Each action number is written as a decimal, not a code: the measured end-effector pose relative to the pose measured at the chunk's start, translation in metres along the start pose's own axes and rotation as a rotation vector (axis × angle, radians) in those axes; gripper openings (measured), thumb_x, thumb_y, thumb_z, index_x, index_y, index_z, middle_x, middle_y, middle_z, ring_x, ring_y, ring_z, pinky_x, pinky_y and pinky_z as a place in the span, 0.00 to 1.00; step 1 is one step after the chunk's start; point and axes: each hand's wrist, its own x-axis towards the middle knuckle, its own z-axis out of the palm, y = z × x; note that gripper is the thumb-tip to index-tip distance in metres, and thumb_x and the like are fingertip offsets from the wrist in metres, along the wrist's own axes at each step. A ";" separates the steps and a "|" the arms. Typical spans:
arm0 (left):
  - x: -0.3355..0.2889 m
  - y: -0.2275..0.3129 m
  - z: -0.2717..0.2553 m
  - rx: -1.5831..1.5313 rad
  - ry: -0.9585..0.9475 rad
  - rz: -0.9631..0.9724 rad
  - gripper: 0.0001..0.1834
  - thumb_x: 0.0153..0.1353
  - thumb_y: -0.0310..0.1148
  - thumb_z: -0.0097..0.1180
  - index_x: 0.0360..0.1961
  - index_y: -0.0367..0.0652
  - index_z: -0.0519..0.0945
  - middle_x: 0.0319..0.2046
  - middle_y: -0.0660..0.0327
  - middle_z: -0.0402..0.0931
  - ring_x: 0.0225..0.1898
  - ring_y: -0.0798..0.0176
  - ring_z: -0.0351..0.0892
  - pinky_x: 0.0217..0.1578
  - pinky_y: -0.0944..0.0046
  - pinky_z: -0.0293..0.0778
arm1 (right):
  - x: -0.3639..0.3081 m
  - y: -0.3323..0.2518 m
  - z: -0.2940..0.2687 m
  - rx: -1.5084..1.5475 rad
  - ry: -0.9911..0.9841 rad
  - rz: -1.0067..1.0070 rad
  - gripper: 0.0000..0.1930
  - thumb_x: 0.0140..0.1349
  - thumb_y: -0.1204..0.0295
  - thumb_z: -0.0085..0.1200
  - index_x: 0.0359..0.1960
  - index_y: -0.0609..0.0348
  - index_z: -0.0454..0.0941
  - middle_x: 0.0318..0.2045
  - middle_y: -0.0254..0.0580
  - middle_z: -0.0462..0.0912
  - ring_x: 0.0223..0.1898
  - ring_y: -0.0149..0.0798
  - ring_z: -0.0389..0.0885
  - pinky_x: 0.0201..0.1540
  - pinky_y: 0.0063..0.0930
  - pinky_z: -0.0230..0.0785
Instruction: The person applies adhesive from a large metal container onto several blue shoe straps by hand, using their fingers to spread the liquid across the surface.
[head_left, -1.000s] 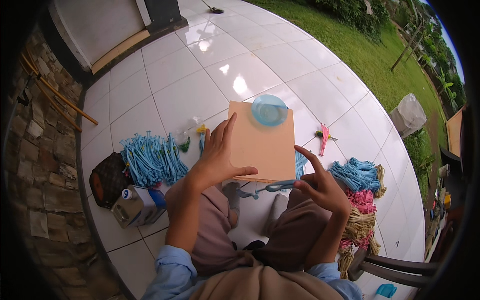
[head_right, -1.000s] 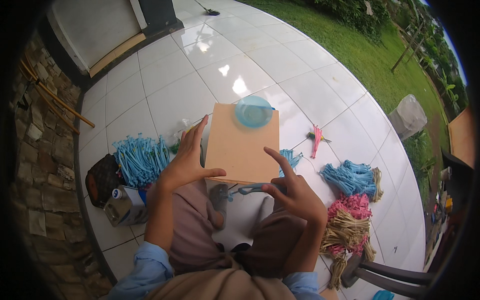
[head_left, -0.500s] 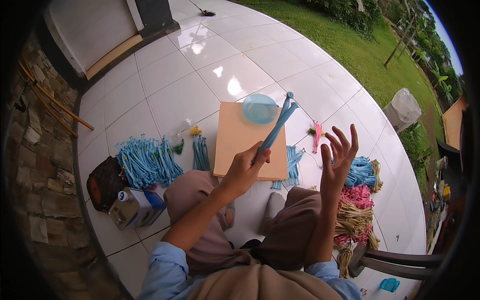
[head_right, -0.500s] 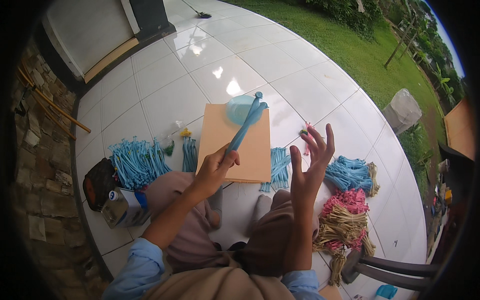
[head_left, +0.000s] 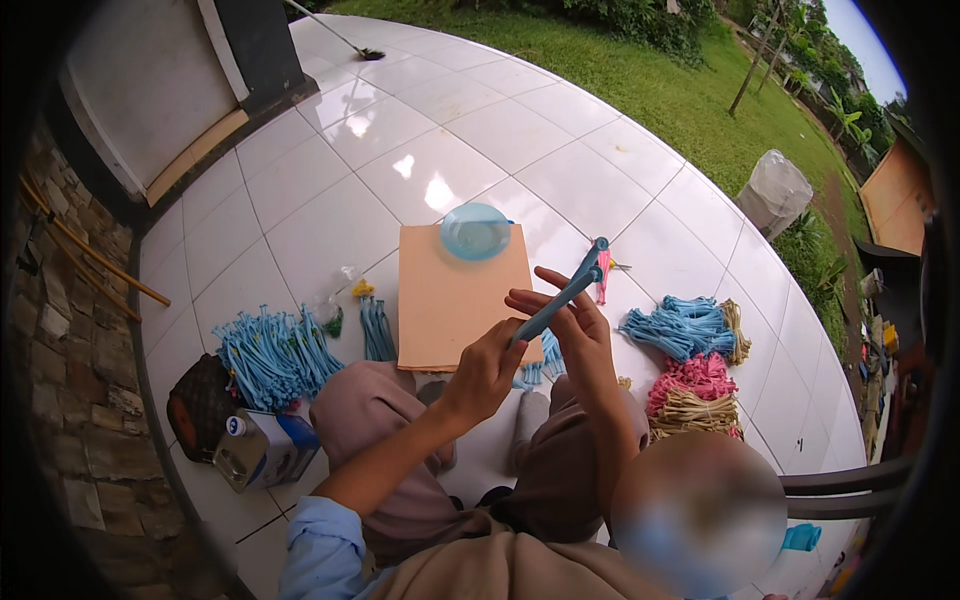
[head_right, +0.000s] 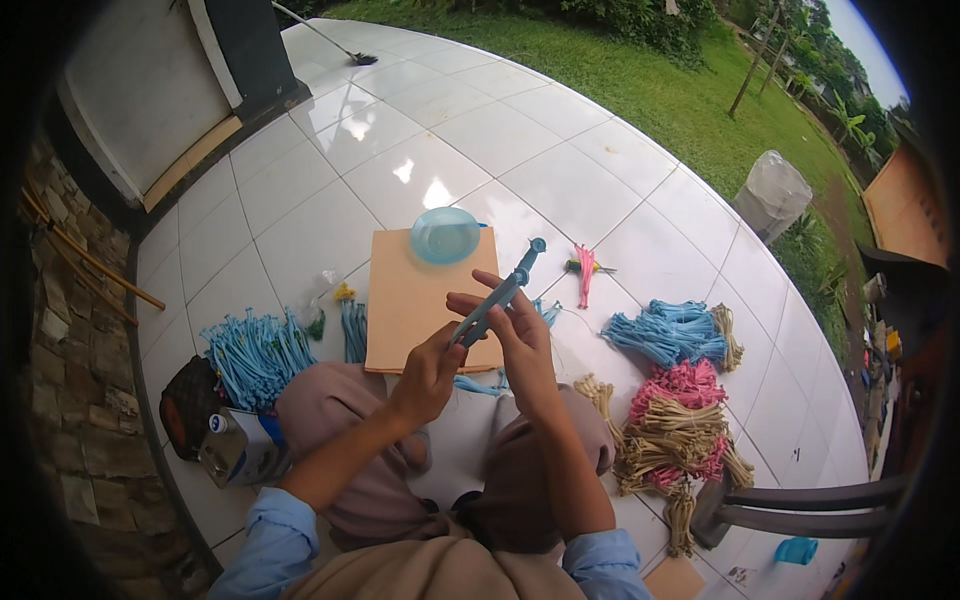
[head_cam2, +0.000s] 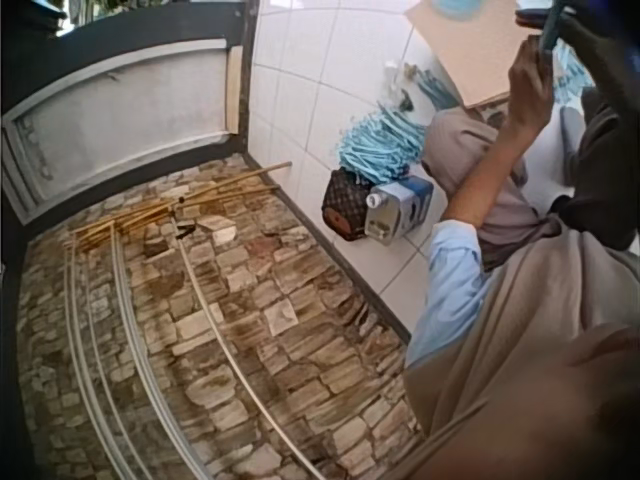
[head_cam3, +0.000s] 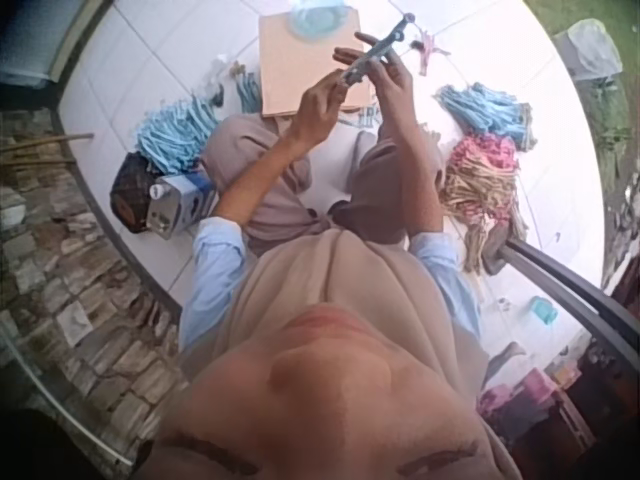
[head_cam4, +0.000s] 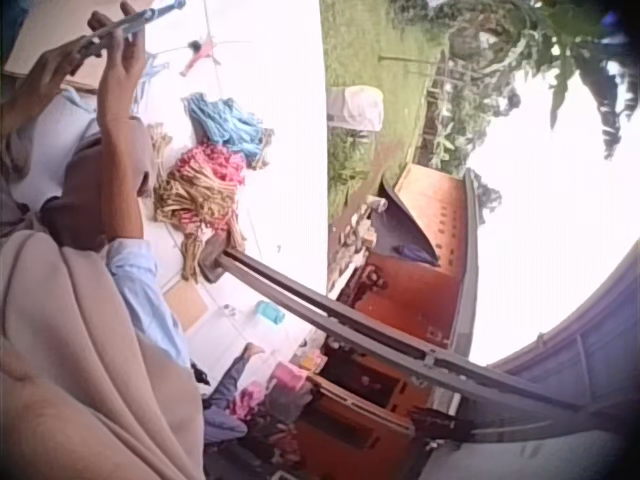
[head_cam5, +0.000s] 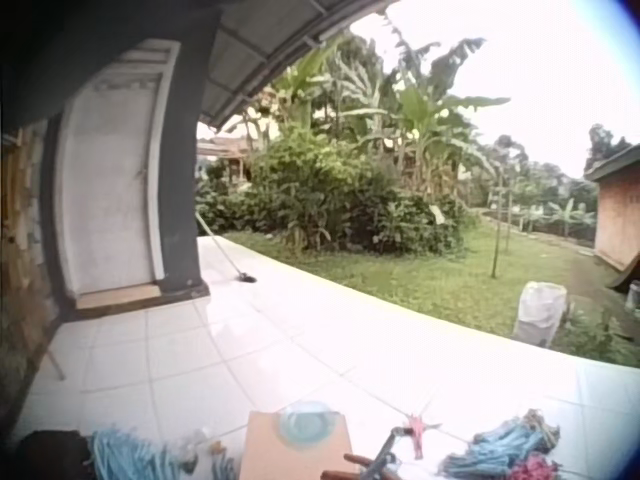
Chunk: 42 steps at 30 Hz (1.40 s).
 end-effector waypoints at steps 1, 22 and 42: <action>-0.001 0.000 0.001 -0.004 0.035 -0.002 0.16 0.68 0.39 0.35 0.43 0.36 0.69 0.27 0.49 0.69 0.27 0.46 0.72 0.30 0.53 0.67 | 0.000 0.005 0.004 0.003 -0.002 0.000 0.19 0.67 0.70 0.40 0.59 0.62 0.61 0.49 0.49 0.76 0.52 0.37 0.74 0.52 0.27 0.65; 0.095 0.070 -0.106 0.471 0.023 0.560 0.09 0.61 0.33 0.52 0.42 0.46 0.77 0.43 0.60 0.71 0.47 0.60 0.72 0.51 0.57 0.66 | 0.028 -0.053 -0.029 -0.422 -0.201 0.221 0.22 0.62 0.66 0.53 0.56 0.53 0.64 0.18 0.25 0.68 0.20 0.18 0.62 0.22 0.15 0.51; 0.093 -0.152 -0.038 0.568 -0.200 0.177 0.10 0.55 0.30 0.55 0.40 0.50 0.77 0.31 0.63 0.71 0.27 0.60 0.79 0.25 0.62 0.75 | 0.126 0.092 -0.146 -0.454 -0.375 0.207 0.39 0.45 0.80 0.59 0.61 0.53 0.55 0.38 0.36 0.69 0.42 0.30 0.70 0.47 0.28 0.69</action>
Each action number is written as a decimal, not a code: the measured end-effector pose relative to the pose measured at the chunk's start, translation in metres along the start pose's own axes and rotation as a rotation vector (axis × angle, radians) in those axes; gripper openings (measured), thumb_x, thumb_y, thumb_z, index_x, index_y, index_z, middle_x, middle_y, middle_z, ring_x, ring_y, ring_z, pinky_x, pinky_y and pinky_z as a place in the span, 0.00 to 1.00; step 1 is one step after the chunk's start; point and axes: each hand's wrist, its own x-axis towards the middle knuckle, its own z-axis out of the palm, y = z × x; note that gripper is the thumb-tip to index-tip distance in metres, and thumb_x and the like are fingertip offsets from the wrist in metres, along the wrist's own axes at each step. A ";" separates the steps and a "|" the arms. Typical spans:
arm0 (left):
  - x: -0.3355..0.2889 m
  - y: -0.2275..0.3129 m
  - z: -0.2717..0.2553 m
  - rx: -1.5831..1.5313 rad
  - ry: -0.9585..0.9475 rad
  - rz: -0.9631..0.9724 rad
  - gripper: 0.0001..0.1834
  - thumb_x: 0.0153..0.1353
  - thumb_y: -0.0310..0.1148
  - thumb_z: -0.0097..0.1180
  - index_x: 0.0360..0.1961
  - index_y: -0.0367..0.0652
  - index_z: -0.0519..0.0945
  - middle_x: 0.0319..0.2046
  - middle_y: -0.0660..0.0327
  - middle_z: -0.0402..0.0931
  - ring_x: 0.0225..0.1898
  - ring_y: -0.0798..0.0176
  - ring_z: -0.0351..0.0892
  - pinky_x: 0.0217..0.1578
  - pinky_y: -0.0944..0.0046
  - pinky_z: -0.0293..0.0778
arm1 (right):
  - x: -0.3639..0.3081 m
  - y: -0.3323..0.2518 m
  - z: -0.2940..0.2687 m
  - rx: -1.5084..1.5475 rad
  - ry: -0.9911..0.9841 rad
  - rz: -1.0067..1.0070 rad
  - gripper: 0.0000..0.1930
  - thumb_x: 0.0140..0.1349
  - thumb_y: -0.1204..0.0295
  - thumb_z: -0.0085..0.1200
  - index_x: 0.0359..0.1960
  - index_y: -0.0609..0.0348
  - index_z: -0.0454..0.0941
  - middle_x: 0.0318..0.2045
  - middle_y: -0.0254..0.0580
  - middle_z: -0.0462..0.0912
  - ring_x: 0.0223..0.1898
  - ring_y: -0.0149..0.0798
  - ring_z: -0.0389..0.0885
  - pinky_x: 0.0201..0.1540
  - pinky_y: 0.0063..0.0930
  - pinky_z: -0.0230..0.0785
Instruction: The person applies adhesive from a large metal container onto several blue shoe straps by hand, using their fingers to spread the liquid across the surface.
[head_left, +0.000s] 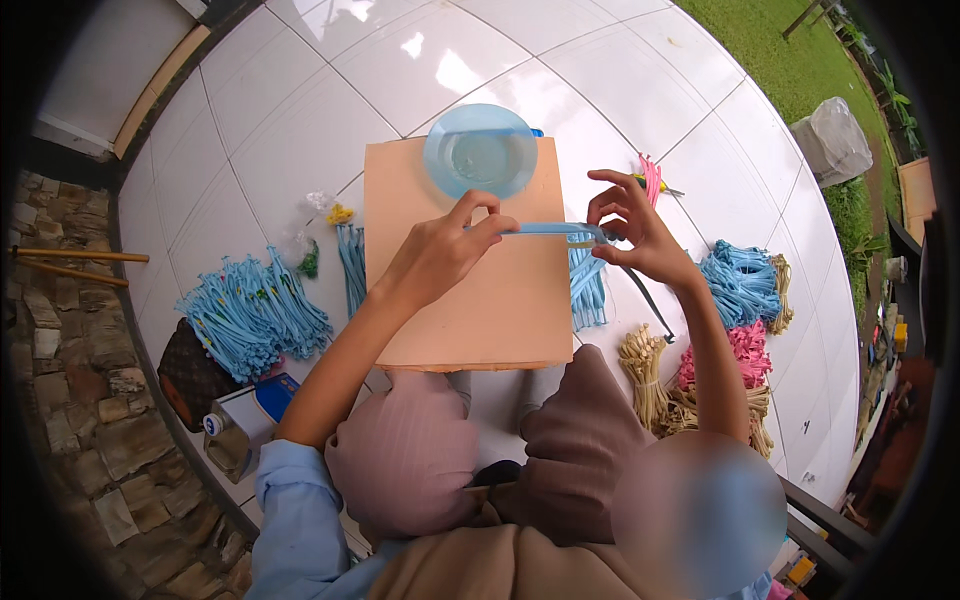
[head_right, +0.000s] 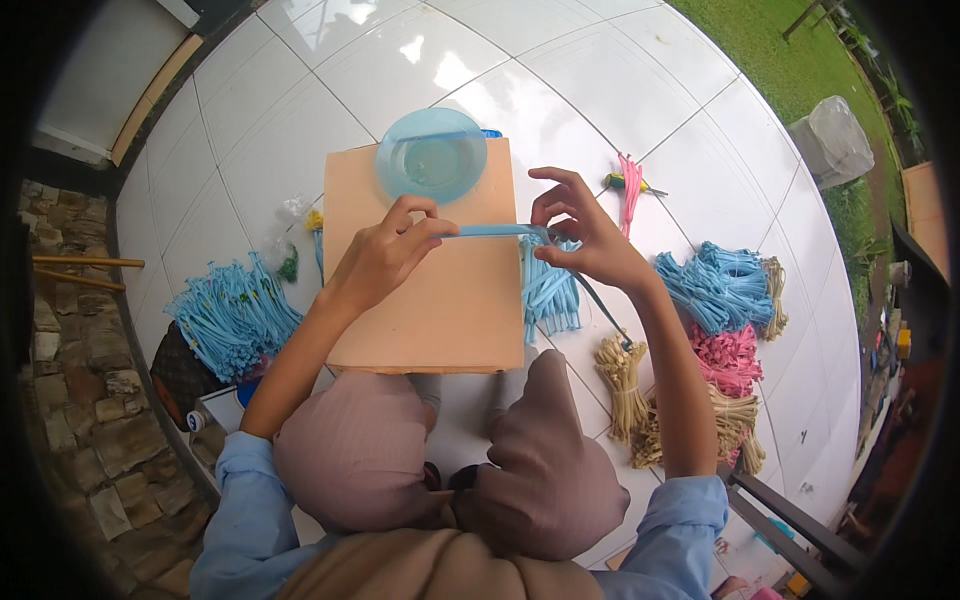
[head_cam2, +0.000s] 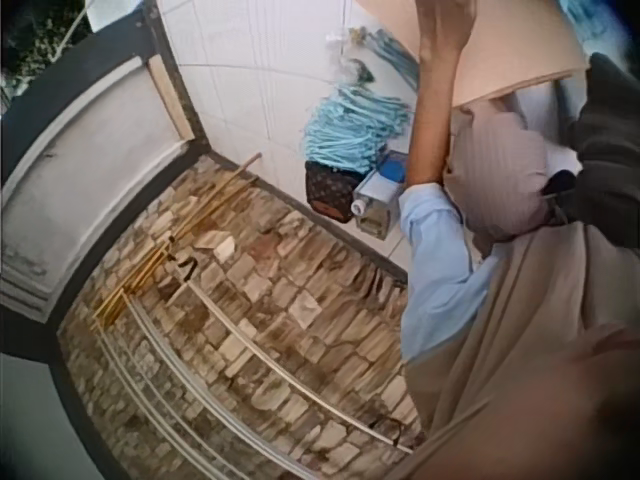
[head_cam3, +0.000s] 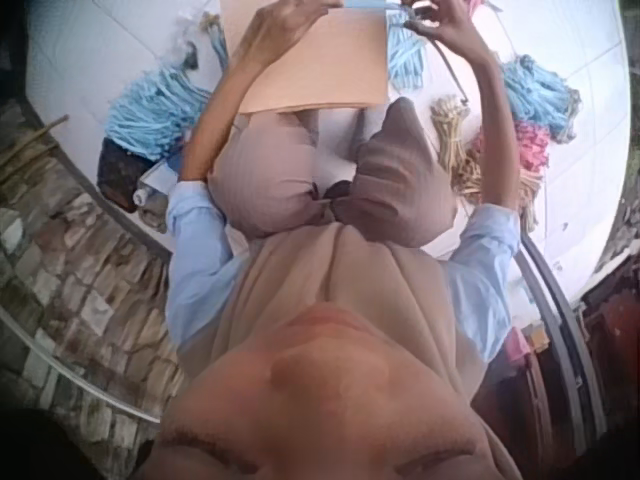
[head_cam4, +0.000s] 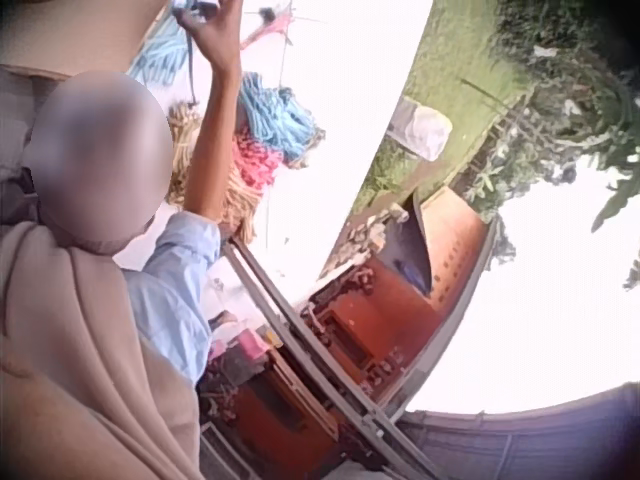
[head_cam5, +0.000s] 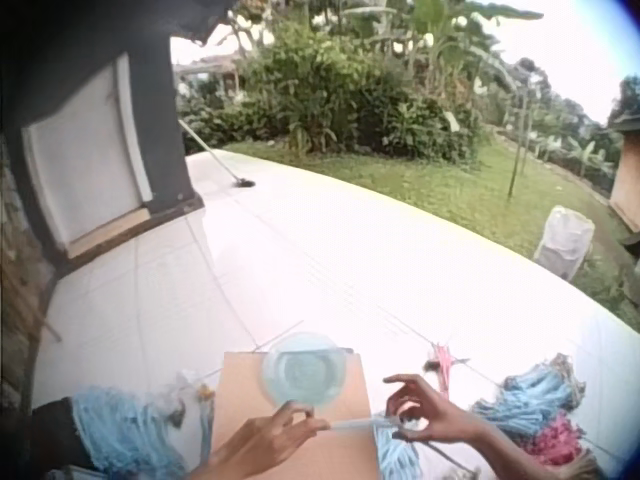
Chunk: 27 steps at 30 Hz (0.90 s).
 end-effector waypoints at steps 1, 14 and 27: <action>0.001 -0.003 0.005 0.051 0.031 0.006 0.12 0.52 0.29 0.57 0.39 0.50 0.78 0.31 0.64 0.71 0.27 0.61 0.78 0.25 0.63 0.75 | 0.002 0.009 0.001 0.015 0.000 0.031 0.39 0.45 0.80 0.59 0.61 0.53 0.55 0.38 0.36 0.69 0.42 0.30 0.70 0.47 0.28 0.69; 0.001 -0.014 0.019 0.163 0.017 -0.033 0.21 0.39 0.27 0.62 0.40 0.51 0.83 0.34 0.63 0.71 0.28 0.64 0.77 0.25 0.67 0.74 | 0.017 0.039 0.013 -0.047 0.110 -0.037 0.36 0.46 0.78 0.58 0.60 0.55 0.57 0.35 0.39 0.76 0.43 0.33 0.75 0.49 0.32 0.68; -0.001 -0.010 0.024 0.167 0.014 -0.071 0.22 0.39 0.26 0.61 0.41 0.51 0.83 0.32 0.63 0.68 0.28 0.64 0.76 0.25 0.66 0.76 | 0.012 0.044 0.018 -0.024 0.151 -0.021 0.38 0.45 0.78 0.60 0.60 0.55 0.55 0.35 0.40 0.76 0.42 0.34 0.75 0.48 0.33 0.69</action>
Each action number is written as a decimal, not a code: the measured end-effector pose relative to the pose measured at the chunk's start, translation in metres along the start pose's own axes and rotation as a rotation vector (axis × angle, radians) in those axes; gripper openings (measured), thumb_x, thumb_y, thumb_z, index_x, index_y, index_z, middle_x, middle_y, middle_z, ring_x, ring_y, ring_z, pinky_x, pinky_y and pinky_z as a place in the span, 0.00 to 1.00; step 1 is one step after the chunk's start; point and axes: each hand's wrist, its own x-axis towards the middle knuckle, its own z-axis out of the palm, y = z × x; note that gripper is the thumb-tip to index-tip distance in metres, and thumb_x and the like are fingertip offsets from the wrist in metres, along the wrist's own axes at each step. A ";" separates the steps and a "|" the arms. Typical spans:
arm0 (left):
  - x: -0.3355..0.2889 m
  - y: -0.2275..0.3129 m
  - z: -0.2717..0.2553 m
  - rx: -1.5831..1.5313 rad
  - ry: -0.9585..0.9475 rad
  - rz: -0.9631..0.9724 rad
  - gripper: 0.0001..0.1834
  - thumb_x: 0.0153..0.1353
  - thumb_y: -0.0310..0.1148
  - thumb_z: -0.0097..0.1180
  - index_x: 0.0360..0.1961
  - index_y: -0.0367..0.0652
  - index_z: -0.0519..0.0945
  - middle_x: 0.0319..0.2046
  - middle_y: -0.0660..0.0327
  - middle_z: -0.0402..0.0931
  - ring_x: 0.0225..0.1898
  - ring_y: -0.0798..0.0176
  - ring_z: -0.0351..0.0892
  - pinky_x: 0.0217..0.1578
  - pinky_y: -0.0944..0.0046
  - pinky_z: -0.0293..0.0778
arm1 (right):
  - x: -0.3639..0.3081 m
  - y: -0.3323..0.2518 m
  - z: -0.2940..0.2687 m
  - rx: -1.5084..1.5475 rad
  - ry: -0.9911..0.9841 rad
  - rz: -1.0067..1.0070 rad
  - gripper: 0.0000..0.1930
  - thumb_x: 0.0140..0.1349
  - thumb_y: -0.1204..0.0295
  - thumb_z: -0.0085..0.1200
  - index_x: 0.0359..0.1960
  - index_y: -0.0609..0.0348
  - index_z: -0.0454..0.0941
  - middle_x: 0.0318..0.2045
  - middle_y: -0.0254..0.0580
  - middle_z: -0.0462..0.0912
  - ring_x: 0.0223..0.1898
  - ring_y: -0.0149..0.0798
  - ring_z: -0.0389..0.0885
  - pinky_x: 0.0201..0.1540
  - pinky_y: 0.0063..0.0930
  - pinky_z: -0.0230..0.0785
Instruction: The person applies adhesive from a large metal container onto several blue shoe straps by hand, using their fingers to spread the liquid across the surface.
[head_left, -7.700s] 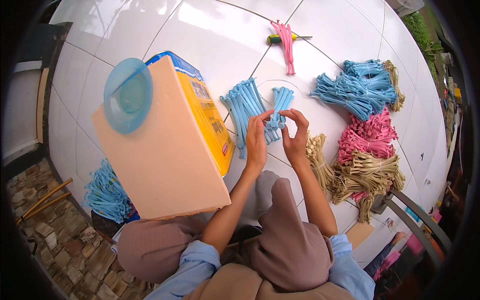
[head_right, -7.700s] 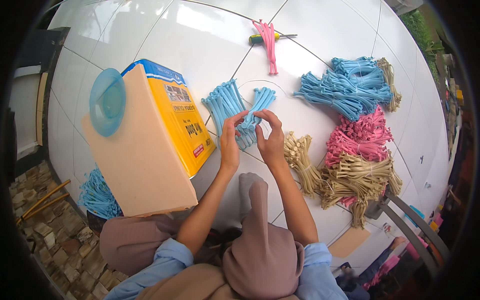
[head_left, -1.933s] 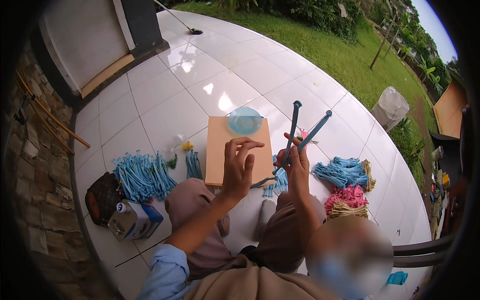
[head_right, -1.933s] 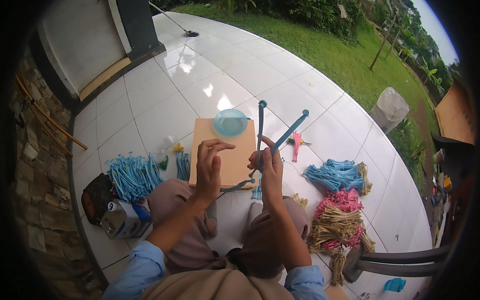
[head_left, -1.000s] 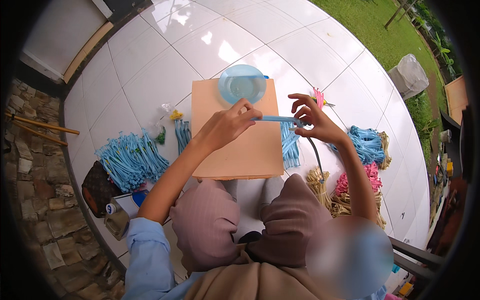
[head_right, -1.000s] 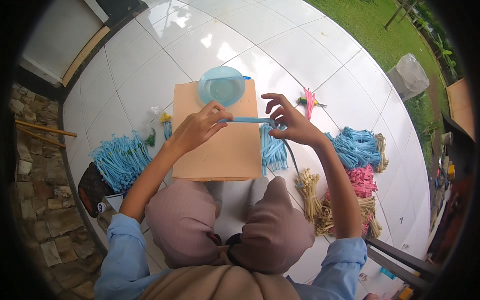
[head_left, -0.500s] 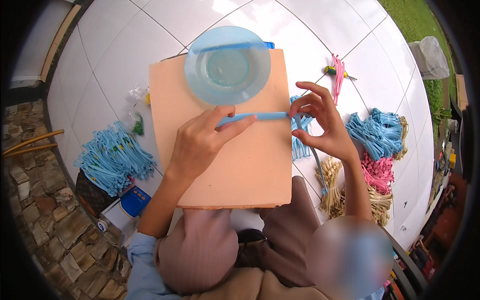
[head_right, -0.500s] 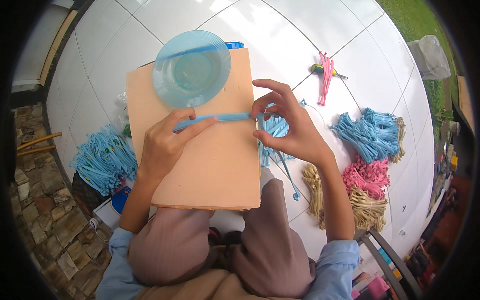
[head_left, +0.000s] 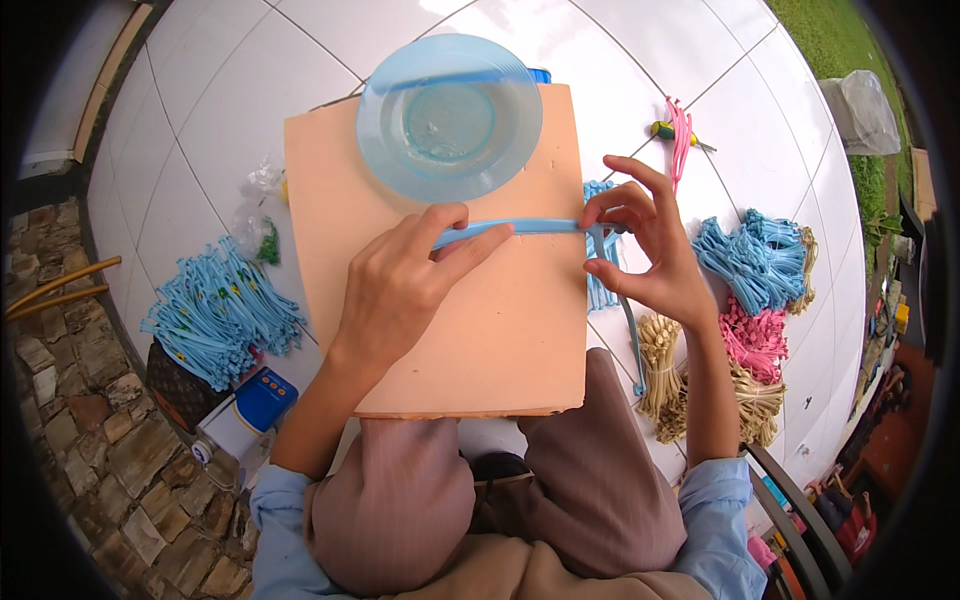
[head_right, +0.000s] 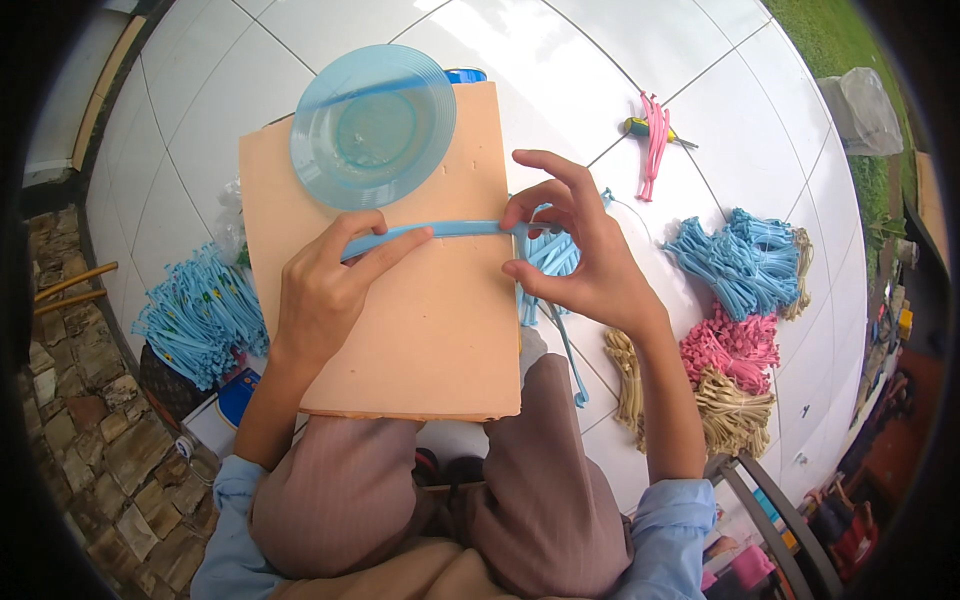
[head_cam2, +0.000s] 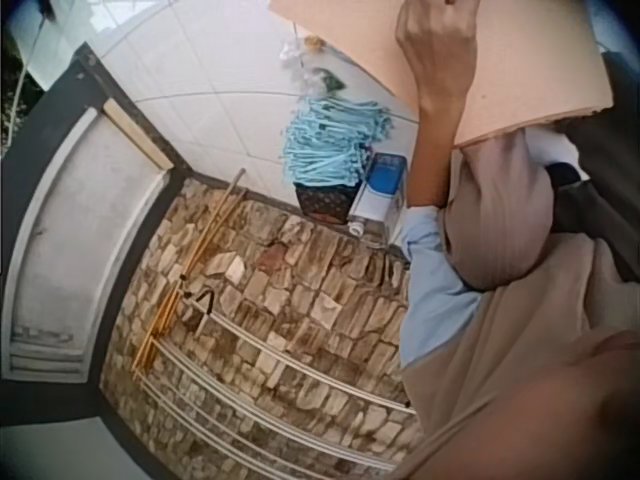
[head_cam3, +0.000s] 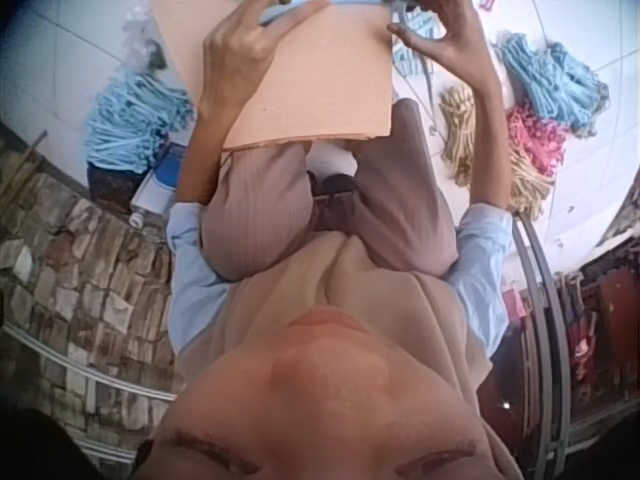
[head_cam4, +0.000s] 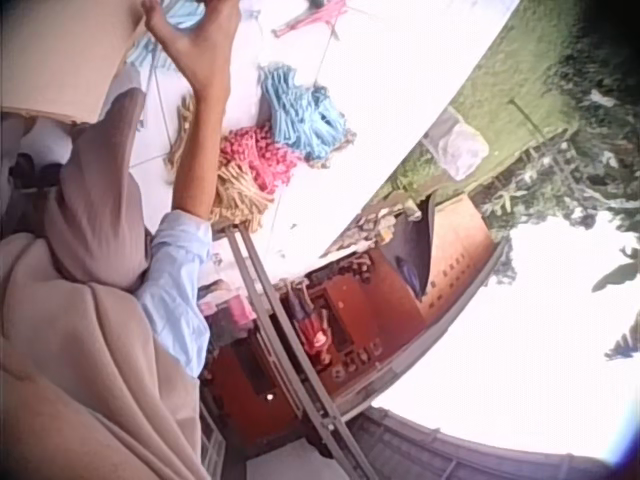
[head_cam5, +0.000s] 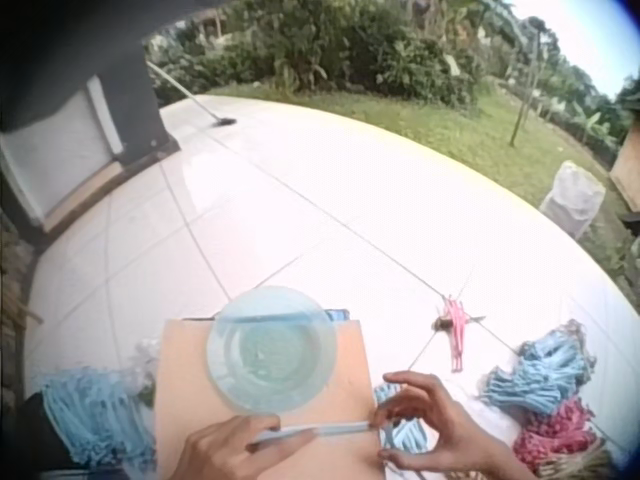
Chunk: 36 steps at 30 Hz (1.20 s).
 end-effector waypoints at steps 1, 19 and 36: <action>0.000 0.000 0.001 0.004 0.003 -0.004 0.22 0.39 0.25 0.61 0.41 0.51 0.82 0.32 0.63 0.68 0.27 0.64 0.76 0.25 0.66 0.75 | -0.001 0.003 0.001 -0.016 0.011 -0.032 0.40 0.45 0.77 0.62 0.61 0.55 0.54 0.35 0.41 0.76 0.43 0.35 0.75 0.49 0.33 0.68; 0.000 0.003 0.003 -0.024 -0.001 -0.035 0.22 0.42 0.23 0.57 0.42 0.53 0.82 0.32 0.64 0.67 0.29 0.64 0.75 0.25 0.66 0.75 | -0.014 0.018 0.015 -0.269 0.180 -0.349 0.43 0.39 0.69 0.71 0.59 0.56 0.60 0.37 0.41 0.76 0.44 0.40 0.72 0.50 0.36 0.63; -0.001 0.002 0.004 -0.061 0.005 -0.027 0.24 0.42 0.25 0.57 0.45 0.57 0.80 0.34 0.64 0.68 0.30 0.62 0.76 0.29 0.64 0.75 | -0.003 -0.021 0.014 -1.121 -0.166 -0.432 0.26 0.51 0.65 0.59 0.55 0.47 0.71 0.39 0.35 0.70 0.41 0.40 0.71 0.44 0.32 0.71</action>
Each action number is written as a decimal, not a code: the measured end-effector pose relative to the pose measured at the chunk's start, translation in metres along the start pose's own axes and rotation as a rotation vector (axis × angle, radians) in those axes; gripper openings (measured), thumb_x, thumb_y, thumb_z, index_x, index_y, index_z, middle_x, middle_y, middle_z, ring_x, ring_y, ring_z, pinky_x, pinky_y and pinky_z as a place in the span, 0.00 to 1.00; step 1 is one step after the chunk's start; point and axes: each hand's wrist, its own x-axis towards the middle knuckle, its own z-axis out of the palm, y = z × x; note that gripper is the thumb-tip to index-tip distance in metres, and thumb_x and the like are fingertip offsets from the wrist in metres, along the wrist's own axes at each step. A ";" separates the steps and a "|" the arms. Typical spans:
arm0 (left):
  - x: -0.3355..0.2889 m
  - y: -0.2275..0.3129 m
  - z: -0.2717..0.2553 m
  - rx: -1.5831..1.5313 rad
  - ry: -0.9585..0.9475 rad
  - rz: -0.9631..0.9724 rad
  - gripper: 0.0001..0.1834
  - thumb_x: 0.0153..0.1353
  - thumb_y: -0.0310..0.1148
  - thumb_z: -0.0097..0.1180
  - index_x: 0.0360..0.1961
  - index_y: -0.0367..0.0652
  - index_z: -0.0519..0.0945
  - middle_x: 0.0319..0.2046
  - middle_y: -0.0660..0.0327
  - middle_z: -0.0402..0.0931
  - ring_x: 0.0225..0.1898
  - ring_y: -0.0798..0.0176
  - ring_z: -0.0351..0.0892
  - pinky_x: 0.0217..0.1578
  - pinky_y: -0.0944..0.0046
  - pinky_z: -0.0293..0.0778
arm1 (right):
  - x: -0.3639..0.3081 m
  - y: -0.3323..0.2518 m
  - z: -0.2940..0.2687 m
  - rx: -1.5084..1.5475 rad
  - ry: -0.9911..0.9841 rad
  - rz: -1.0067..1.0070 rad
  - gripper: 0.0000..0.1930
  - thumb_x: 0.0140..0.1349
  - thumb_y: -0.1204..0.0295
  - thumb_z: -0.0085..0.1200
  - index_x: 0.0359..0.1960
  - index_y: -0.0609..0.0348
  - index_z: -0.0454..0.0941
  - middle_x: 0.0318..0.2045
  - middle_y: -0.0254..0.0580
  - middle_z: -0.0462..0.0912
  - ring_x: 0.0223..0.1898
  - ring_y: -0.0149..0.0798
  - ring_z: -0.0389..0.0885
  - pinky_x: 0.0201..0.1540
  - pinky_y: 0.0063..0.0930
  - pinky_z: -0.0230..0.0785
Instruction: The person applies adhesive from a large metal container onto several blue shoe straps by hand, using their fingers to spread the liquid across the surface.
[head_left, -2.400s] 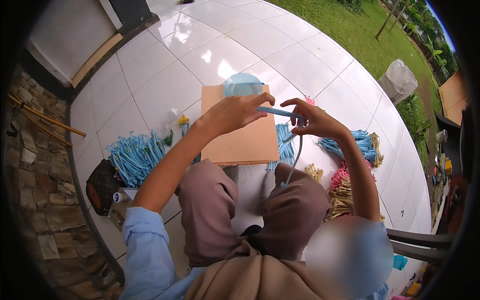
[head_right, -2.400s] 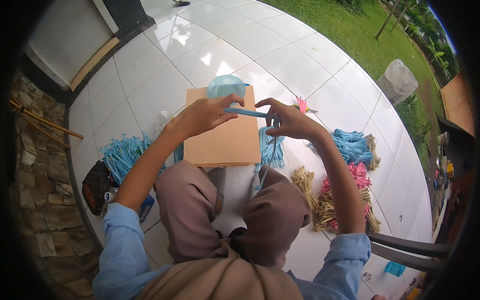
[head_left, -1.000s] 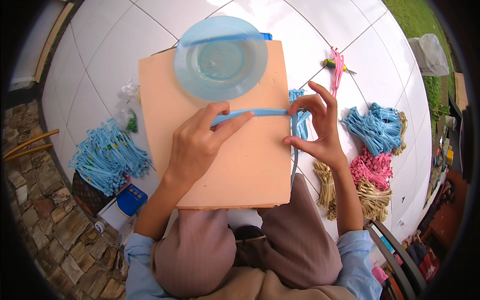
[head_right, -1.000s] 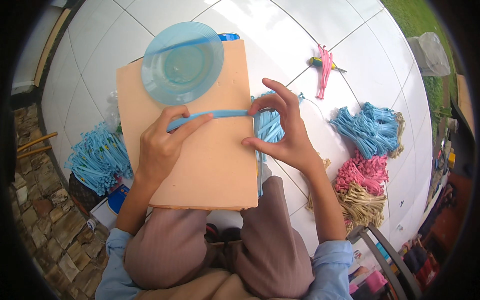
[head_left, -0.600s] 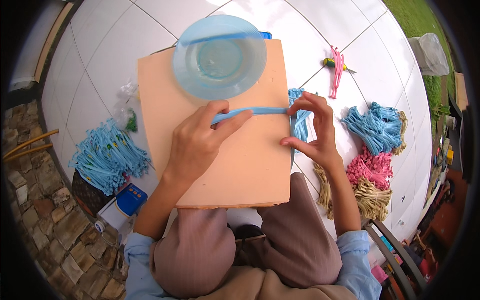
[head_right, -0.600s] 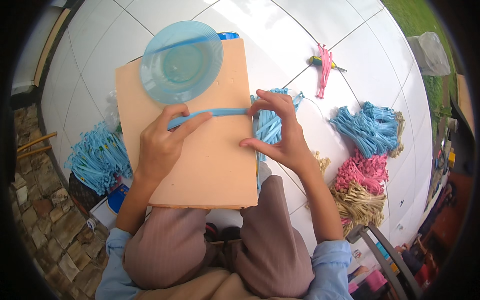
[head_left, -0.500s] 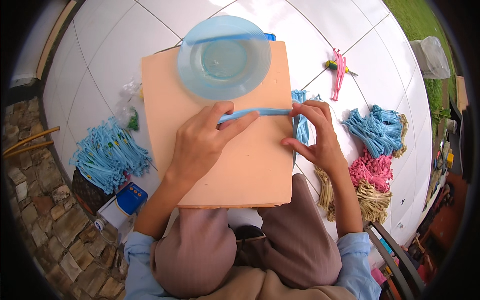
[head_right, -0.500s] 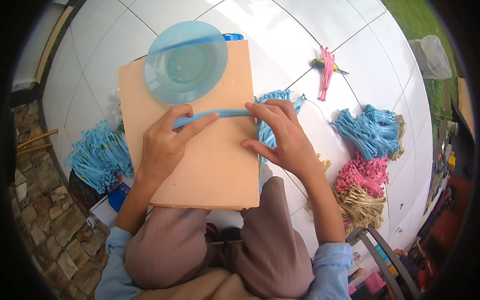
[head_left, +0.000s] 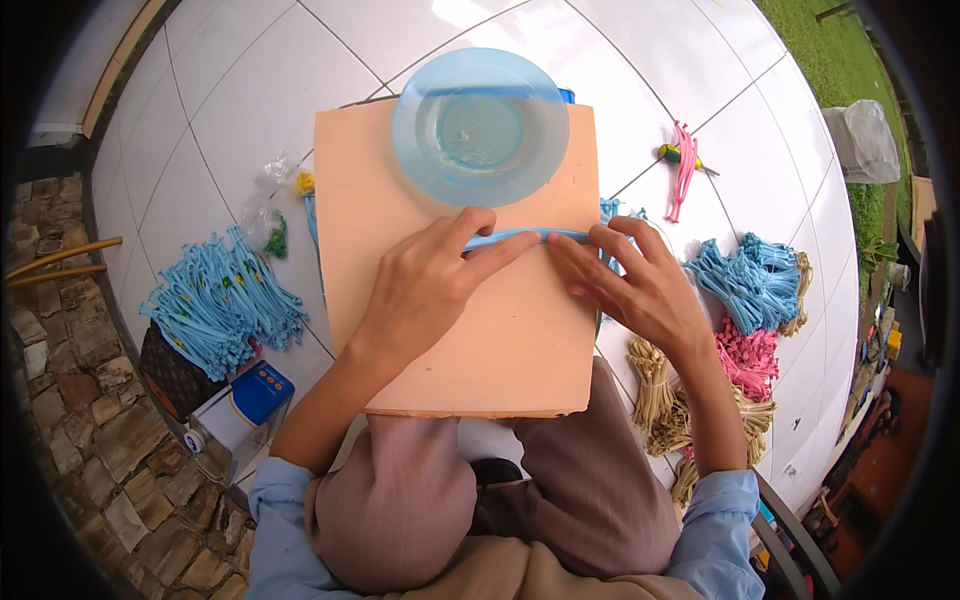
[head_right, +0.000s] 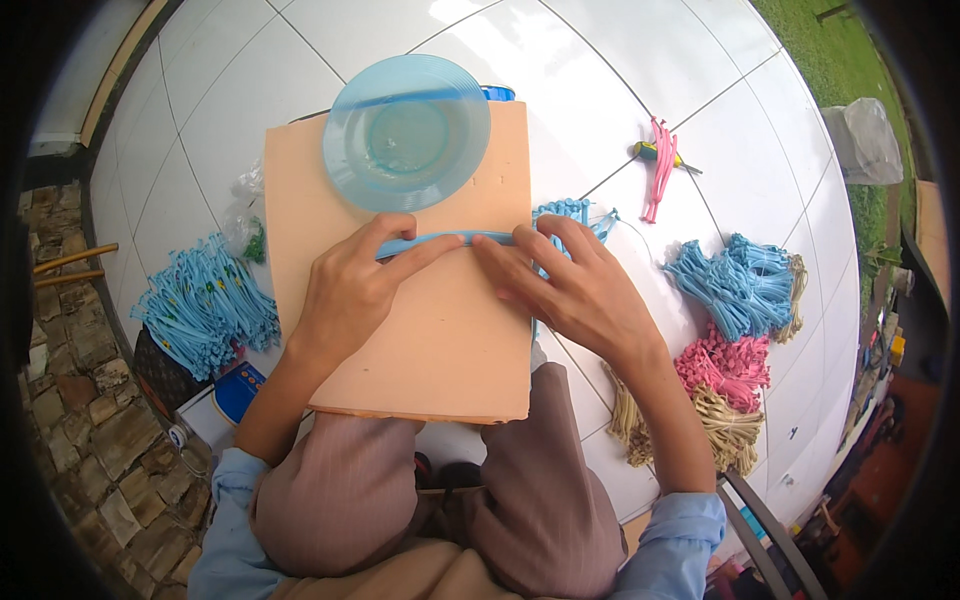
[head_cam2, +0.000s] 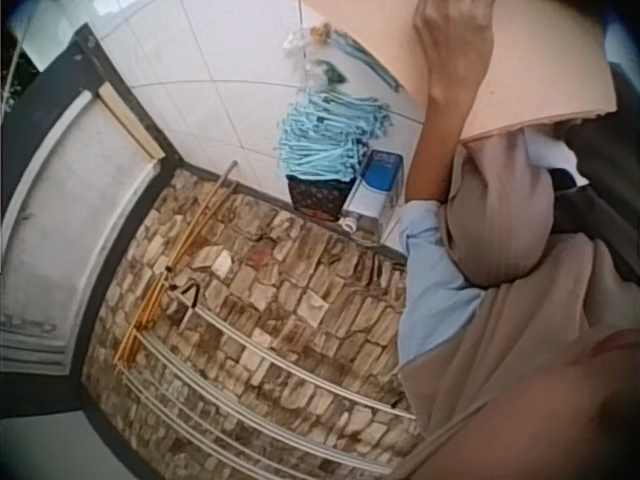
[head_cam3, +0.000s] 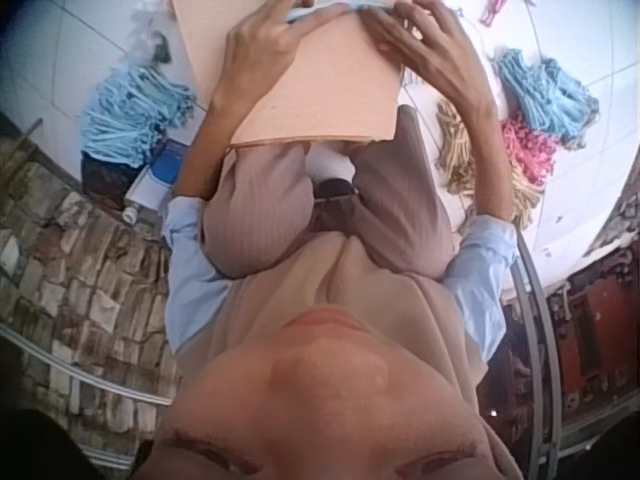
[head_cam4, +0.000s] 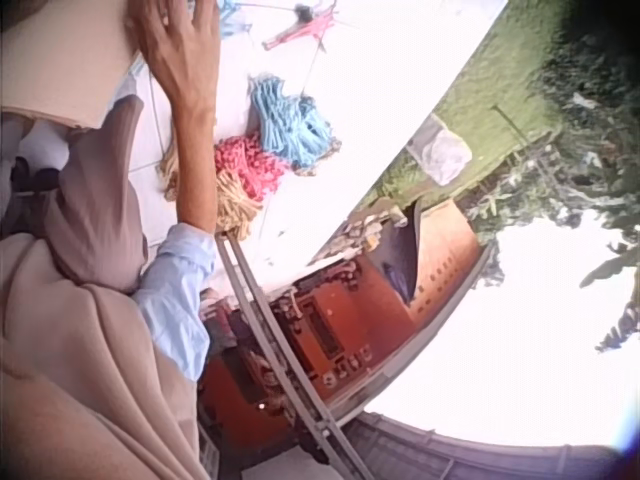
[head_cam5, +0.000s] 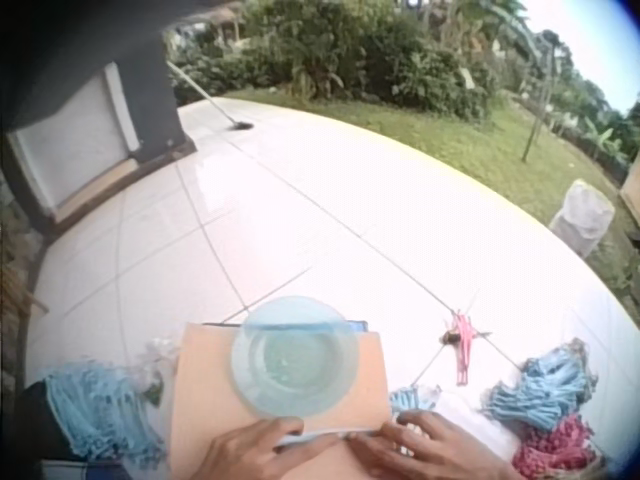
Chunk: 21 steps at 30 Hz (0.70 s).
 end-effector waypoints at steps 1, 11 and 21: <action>0.000 0.000 -0.001 -0.002 -0.010 -0.003 0.24 0.43 0.25 0.57 0.45 0.57 0.80 0.34 0.64 0.68 0.30 0.62 0.77 0.29 0.64 0.75 | 0.000 0.000 0.000 -0.011 -0.001 -0.005 0.26 0.51 0.65 0.59 0.55 0.48 0.71 0.39 0.35 0.69 0.41 0.40 0.71 0.44 0.32 0.71; 0.002 0.000 -0.002 0.005 -0.011 -0.002 0.23 0.43 0.26 0.58 0.44 0.56 0.81 0.35 0.63 0.69 0.31 0.62 0.77 0.30 0.64 0.76 | -0.005 0.010 0.011 0.485 0.196 0.168 0.28 0.48 0.74 0.63 0.51 0.57 0.64 0.39 0.45 0.73 0.42 0.45 0.72 0.43 0.35 0.68; 0.000 0.003 -0.004 -0.001 -0.020 -0.023 0.22 0.45 0.28 0.57 0.45 0.57 0.81 0.35 0.62 0.70 0.30 0.62 0.77 0.30 0.64 0.76 | 0.076 0.020 -0.004 0.142 0.208 0.040 0.17 0.50 0.74 0.58 0.43 0.44 0.76 0.51 0.39 0.67 0.51 0.48 0.64 0.52 0.41 0.60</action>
